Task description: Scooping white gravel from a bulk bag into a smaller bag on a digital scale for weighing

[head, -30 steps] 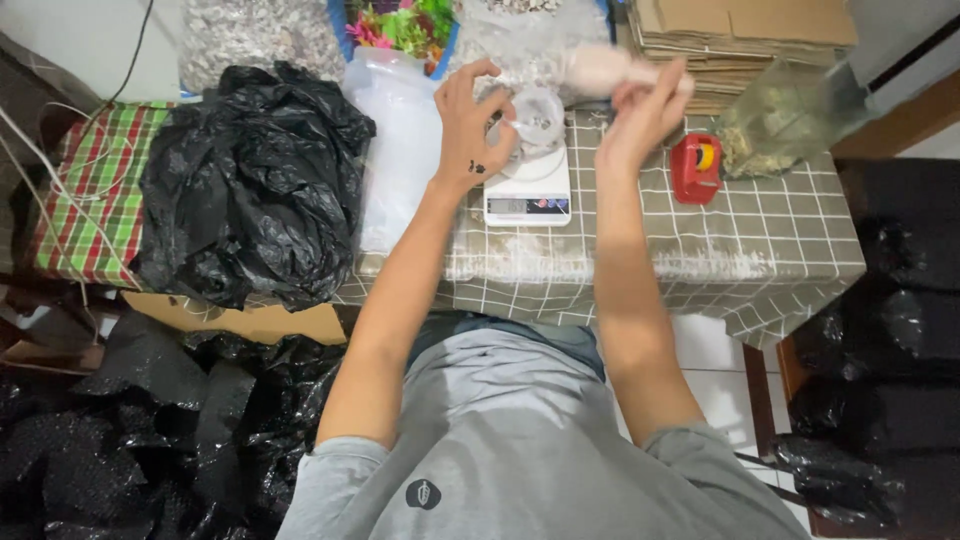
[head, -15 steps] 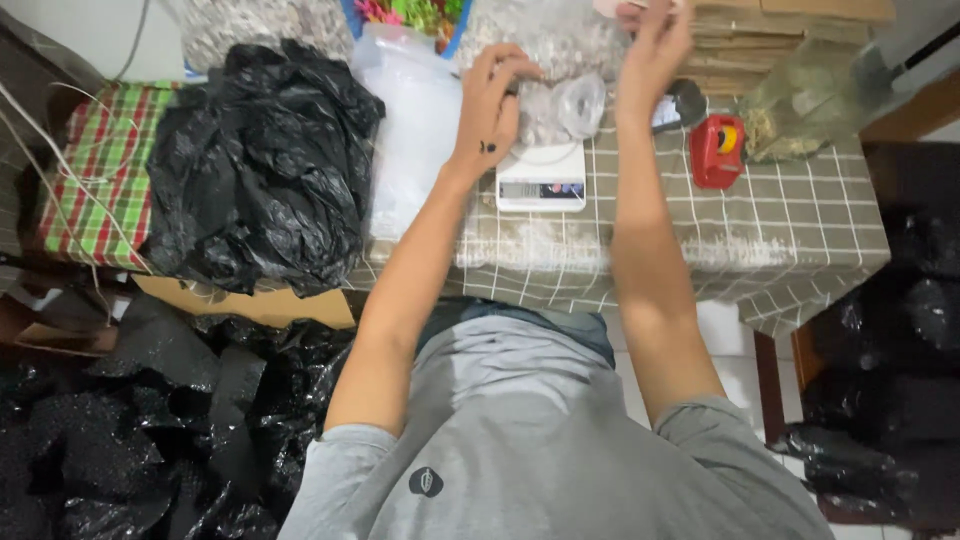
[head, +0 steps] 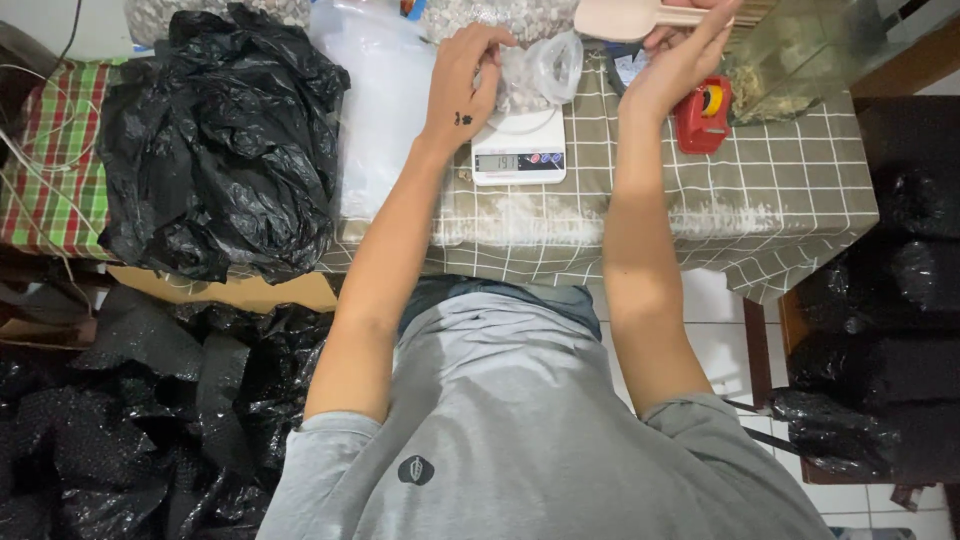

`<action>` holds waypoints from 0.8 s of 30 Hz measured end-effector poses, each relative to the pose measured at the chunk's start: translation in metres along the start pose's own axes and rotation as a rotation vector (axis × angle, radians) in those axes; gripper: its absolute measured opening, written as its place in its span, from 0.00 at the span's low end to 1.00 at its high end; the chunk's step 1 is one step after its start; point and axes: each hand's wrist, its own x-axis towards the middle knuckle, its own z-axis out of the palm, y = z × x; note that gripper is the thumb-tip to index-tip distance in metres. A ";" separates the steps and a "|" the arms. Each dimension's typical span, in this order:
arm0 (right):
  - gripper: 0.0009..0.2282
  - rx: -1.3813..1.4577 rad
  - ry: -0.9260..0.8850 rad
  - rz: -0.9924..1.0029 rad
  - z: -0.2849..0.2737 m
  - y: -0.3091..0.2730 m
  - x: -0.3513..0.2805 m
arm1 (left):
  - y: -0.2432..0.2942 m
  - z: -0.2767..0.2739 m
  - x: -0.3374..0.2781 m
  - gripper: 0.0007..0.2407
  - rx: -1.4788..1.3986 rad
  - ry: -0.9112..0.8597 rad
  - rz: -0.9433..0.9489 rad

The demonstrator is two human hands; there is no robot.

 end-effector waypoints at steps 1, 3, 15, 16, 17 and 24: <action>0.27 0.134 0.031 0.106 -0.002 -0.002 0.002 | -0.001 0.000 0.000 0.13 -0.015 0.001 -0.020; 0.24 0.166 0.048 0.160 0.004 -0.005 0.007 | 0.001 0.001 0.000 0.12 0.017 -0.020 -0.064; 0.14 -0.162 -0.322 -0.023 0.015 -0.001 -0.020 | 0.001 0.007 -0.005 0.09 0.088 -0.056 -0.056; 0.09 -0.183 -0.387 -0.058 0.019 -0.003 -0.025 | 0.000 0.008 -0.005 0.08 0.101 -0.027 -0.044; 0.09 -0.179 -0.385 -0.063 0.024 -0.008 -0.027 | 0.000 0.005 -0.004 0.08 0.101 -0.028 -0.037; 0.10 -0.292 -0.362 -0.151 0.037 -0.020 -0.041 | 0.002 -0.015 -0.002 0.12 0.137 -0.184 -0.187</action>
